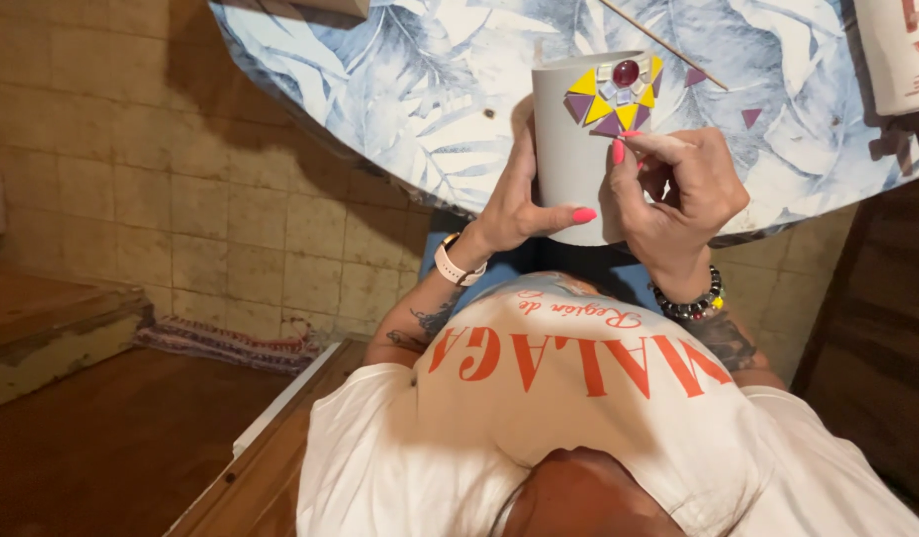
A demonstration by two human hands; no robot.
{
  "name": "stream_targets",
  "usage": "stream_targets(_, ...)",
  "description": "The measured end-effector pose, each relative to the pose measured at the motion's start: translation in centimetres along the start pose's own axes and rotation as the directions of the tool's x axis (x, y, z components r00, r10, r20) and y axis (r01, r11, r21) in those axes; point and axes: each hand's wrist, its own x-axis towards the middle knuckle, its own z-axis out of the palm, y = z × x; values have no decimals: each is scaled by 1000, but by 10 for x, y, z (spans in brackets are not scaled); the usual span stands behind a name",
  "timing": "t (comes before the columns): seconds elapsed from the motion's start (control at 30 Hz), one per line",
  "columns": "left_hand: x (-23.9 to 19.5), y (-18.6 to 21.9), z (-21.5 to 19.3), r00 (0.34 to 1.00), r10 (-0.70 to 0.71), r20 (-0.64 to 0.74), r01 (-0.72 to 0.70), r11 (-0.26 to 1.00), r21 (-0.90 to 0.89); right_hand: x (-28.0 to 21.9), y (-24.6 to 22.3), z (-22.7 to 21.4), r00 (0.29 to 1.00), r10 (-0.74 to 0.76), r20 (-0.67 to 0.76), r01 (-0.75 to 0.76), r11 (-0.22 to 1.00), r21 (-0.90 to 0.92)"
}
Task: Decorating a white tumbler by precisely applying small triangular stickers to form a geometric pattern.
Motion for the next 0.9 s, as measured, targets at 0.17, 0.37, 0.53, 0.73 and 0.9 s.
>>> stream_targets(0.17,2,-3,-1,1000,-4,-11,4,1000,21,-1,0,0,1000,12,-4,-12,1000,-4)
stream_targets(0.37,1,-6,-7,1000,13,-6,-12,998,59,-1,-1,1,1000,25,-6,-25,999,21)
stream_targets(0.53,1,-4,-5,999,34,-3,-34,997,76,-1,-1,1,999,32,-6,-32,999,39)
stream_targets(0.73,1,-5,-7,1000,24,-4,-23,997,75,-2,0,0,1000,20,-7,-19,999,32)
stream_targets(0.9,-2,-8,-8,1000,25,12,-26,997,74,-3,0,0,1000,18,-5,-18,999,45)
